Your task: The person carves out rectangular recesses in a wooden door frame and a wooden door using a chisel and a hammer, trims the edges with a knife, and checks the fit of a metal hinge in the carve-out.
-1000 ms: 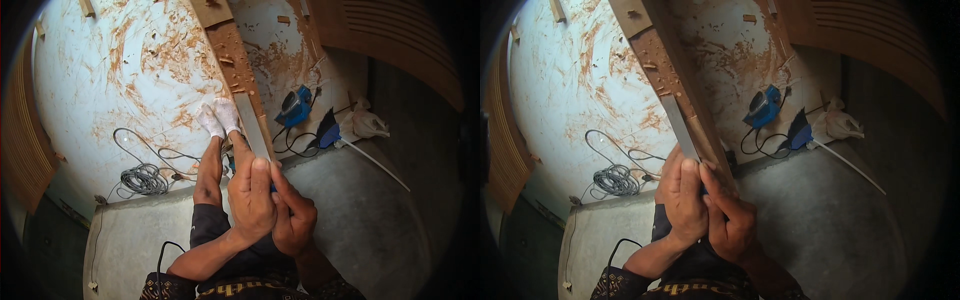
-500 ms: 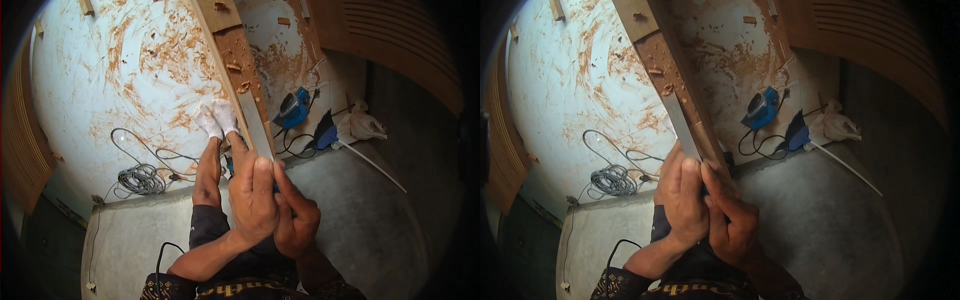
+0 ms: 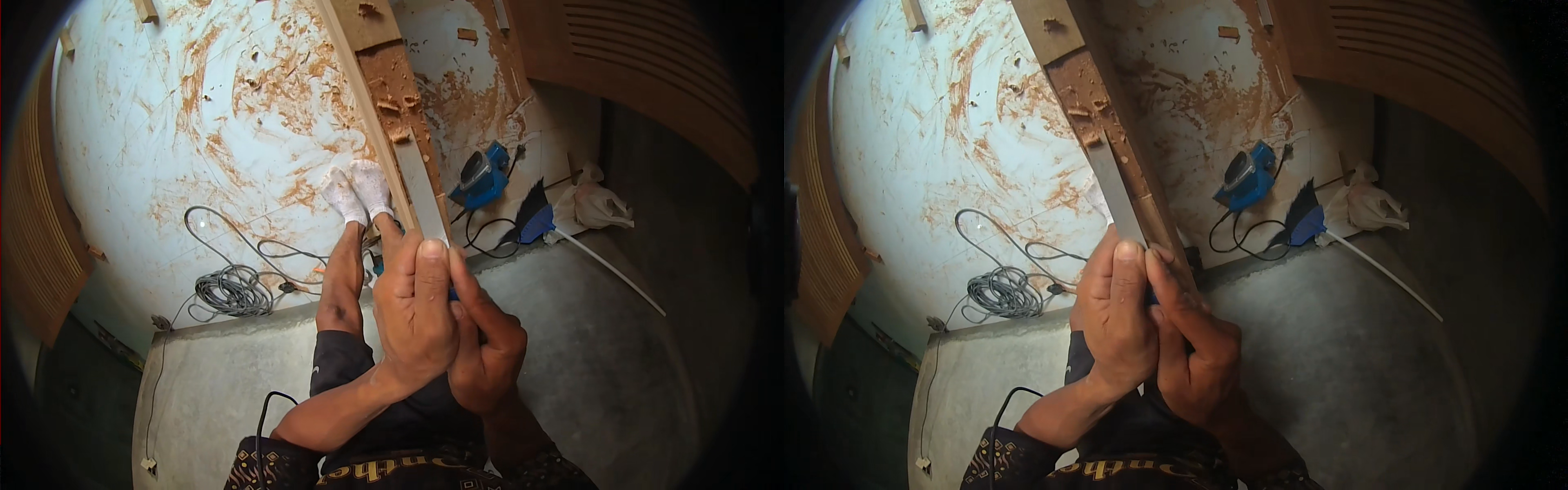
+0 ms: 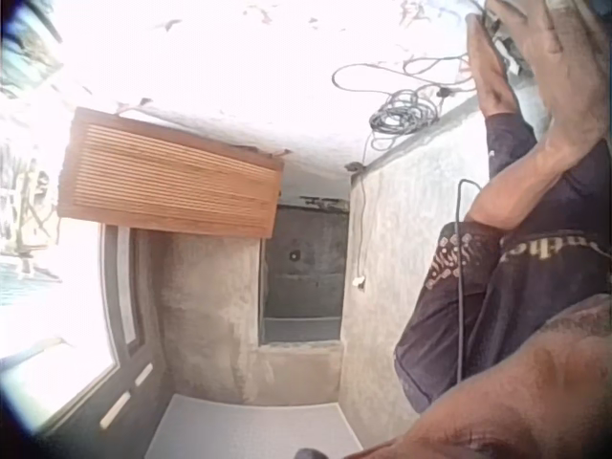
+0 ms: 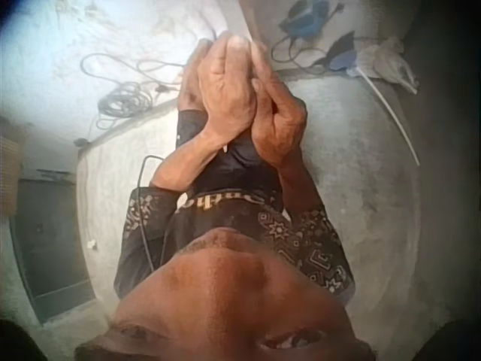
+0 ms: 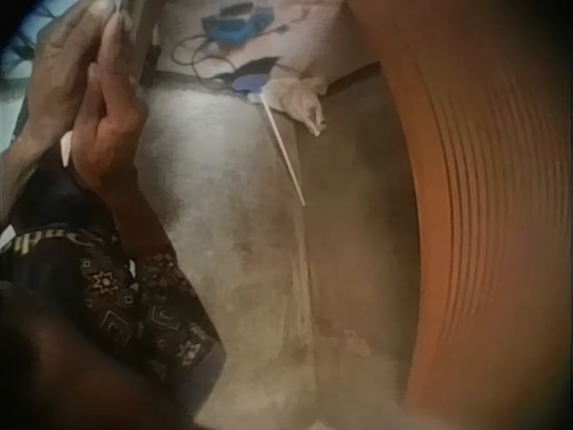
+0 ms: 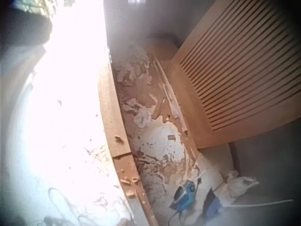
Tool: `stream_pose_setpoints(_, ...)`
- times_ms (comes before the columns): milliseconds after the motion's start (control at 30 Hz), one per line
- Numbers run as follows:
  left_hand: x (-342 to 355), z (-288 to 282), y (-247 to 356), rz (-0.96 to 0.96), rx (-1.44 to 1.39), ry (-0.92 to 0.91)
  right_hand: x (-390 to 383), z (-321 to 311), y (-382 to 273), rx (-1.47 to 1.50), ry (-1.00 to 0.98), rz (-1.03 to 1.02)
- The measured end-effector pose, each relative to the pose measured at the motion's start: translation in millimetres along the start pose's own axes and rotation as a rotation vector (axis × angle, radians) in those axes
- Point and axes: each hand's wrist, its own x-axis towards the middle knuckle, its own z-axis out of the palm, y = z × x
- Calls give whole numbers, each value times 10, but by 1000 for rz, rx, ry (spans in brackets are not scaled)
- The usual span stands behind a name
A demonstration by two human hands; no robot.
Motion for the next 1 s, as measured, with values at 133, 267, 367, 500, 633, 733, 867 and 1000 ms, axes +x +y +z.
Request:
stream_pose_setpoints(133, 9, 19, -73, 210, 136, 74, -33, 3, 27, -39, -22, 0)
stream_pose_setpoints(267, 87, 25, -54, 64, 76, 28, 17, 18, 80, -30, 1, -48)
stream_pose_setpoints(367, 42, 60, 17, -2, -57, 44, -18, 5, 110, -32, 2, -58)
stream_pose_setpoints(500, 80, -29, 7, 23, 10, 15, 127, 20, -28, 42, -42, 2)
stream_pose_setpoints(633, 185, 18, 39, 81, 62, 51, 24, 11, 36, -25, -15, -48)
stream_pose_setpoints(733, 195, 38, 116, 38, -3, 75, 232, -16, -18, -7, -24, -75)
stream_pose_setpoints(867, 402, 75, 258, 122, 15, 70, 388, 14, -30, 59, 0, -38)
stream_pose_setpoints(1000, 129, 54, 7, 302, 321, 52, 7, -99, 62, -24, -13, -18)
